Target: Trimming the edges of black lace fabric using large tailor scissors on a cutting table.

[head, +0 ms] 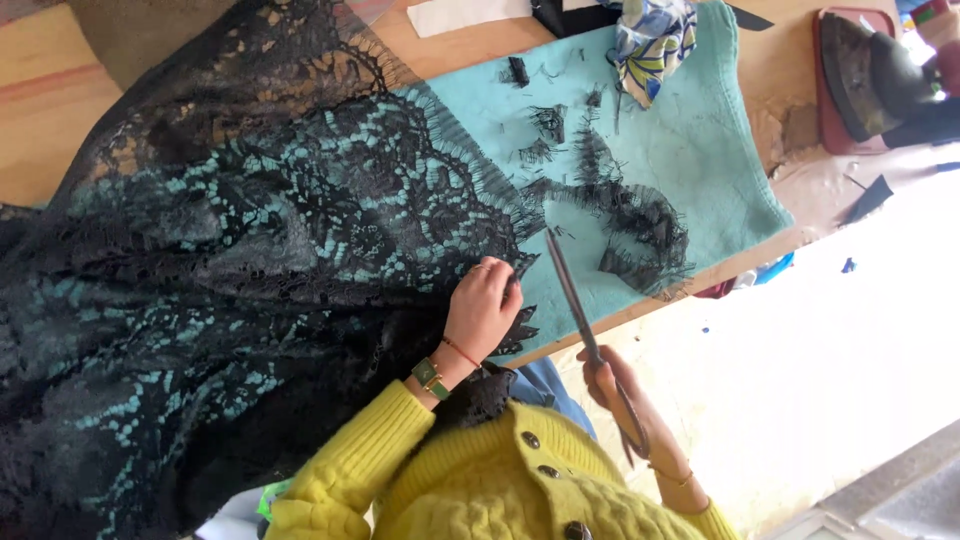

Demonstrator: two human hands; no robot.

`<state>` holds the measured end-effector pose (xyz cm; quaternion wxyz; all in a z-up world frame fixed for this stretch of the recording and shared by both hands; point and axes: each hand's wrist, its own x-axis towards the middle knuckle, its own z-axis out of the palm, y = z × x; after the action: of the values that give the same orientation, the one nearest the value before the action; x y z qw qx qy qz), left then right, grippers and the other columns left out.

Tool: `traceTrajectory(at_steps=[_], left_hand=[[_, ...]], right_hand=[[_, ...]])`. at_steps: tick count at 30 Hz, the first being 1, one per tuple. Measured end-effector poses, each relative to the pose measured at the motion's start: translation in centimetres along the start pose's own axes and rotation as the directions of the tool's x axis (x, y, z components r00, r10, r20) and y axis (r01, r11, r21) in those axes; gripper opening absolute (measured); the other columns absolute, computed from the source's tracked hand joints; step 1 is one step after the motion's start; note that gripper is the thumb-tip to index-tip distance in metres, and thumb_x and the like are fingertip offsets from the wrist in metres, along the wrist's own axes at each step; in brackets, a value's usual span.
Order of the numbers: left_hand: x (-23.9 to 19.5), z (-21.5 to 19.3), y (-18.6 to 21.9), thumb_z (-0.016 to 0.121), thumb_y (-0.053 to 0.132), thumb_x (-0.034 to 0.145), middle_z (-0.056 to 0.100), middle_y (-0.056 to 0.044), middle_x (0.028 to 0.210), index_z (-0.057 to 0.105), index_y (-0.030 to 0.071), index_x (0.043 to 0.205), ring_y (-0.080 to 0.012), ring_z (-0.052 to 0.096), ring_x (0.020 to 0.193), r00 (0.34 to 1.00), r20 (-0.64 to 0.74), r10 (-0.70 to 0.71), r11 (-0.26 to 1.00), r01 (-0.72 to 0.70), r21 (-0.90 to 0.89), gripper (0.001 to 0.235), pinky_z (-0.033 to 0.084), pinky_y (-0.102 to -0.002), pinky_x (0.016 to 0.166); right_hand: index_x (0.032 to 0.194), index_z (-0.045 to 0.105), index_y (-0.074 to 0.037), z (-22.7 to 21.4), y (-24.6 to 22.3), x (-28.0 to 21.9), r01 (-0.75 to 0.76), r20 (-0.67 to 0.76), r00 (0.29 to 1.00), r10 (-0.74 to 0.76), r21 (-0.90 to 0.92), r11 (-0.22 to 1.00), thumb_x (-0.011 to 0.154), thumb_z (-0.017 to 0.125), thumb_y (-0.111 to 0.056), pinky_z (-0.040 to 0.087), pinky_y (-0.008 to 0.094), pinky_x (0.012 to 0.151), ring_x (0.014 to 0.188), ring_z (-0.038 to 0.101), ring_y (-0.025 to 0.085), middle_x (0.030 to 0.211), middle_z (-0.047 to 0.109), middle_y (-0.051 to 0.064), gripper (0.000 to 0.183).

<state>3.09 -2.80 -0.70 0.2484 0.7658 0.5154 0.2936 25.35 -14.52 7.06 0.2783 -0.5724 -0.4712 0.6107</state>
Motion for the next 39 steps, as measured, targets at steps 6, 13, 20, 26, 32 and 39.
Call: traceTrajectory(at_steps=[6, 13, 20, 26, 32, 39], left_hand=[[-0.6, -0.9, -0.6, 0.055, 0.014, 0.093, 0.072, -0.011, 0.114, 0.062, 0.002, 0.117, -0.025, 0.07, 0.096, 0.992, -0.024, -0.122, 0.957, 0.111, -0.267, 0.028, 0.058, -0.038, 0.078], [-1.1, -1.7, -1.0, 0.054, 0.009, 0.091, 0.069, -0.011, 0.127, 0.054, 0.004, 0.094, -0.0237, 0.071, 0.108, 0.988, -0.011, -0.155, 0.885, 0.134, -0.445, 0.006, 0.059, -0.034, 0.079], [-0.5, -3.4, 0.1, 0.06, 0.017, 0.09, 0.074, -0.016, 0.1, 0.059, 0.009, 0.094, -0.0358, 0.071, 0.091, 0.972, -0.047, -0.231, 0.876, 0.187, -0.444, 0.01, 0.059, -0.044, 0.076], [-1.0, -2.5, -0.8, 0.061, 0.017, 0.092, 0.074, -0.014, 0.104, 0.062, 0.009, 0.098, -0.0329, 0.072, 0.092, 0.981, -0.044, -0.189, 0.878, 0.149, -0.454, 0.01, 0.06, -0.04, 0.079], [-1.0, -2.5, -0.9, 0.06, 0.017, 0.094, 0.074, -0.012, 0.11, 0.061, 0.008, 0.097, -0.0311, 0.072, 0.094, 0.984, -0.04, -0.173, 0.878, 0.136, -0.459, 0.01, 0.059, -0.039, 0.079], [-1.1, -2.0, -1.3, 0.061, 0.017, 0.093, 0.074, -0.011, 0.115, 0.061, 0.008, 0.099, -0.0304, 0.072, 0.094, 0.989, -0.052, -0.137, 0.889, 0.1, -0.446, 0.011, 0.058, -0.039, 0.08]], right_hand=[[0.121, 0.06, -0.008, 2.9, 0.5, -0.7, -0.344, -0.081, 0.929, 0.361, 0.171, 0.923, 0.079, 0.039, -0.077, 0.035, 0.017, 0.059, 0.064, 0.039, 0.007, 0.081, 0.047, 0.001, 0.084], [0.12, 0.058, -0.003, 5.9, -2.7, -0.2, -0.294, -0.04, 0.953, 0.3, 0.112, 0.949, 0.087, 0.034, -0.07, 0.039, 0.022, 0.057, 0.061, 0.037, 0.009, 0.079, 0.045, 0.002, 0.078], [0.132, 0.061, -0.004, 7.6, 5.0, 1.1, -0.251, -0.24, 0.905, 0.351, 0.366, 0.896, 0.099, 0.049, -0.057, 0.055, 0.04, 0.09, 0.087, 0.057, 0.018, 0.097, 0.058, 0.016, 0.063], [0.122, 0.062, -0.007, 8.8, 0.7, 2.0, -0.326, -0.184, 0.911, 0.37, 0.233, 0.916, 0.094, 0.041, -0.066, 0.056, 0.035, 0.079, 0.082, 0.051, 0.016, 0.093, 0.051, 0.01, 0.069], [0.121, 0.059, -0.004, 9.9, 0.9, 2.1, -0.238, -0.215, 0.925, 0.313, 0.315, 0.919, 0.098, 0.041, -0.063, 0.048, 0.024, 0.064, 0.071, 0.045, 0.011, 0.086, 0.052, 0.008, 0.066], [0.117, 0.055, -0.006, 10.1, -0.1, 2.5, -0.258, -0.162, 0.934, 0.318, 0.31, 0.915, 0.095, 0.032, -0.072, 0.034, 0.02, 0.049, 0.061, 0.037, 0.008, 0.082, 0.038, 0.002, 0.073]])
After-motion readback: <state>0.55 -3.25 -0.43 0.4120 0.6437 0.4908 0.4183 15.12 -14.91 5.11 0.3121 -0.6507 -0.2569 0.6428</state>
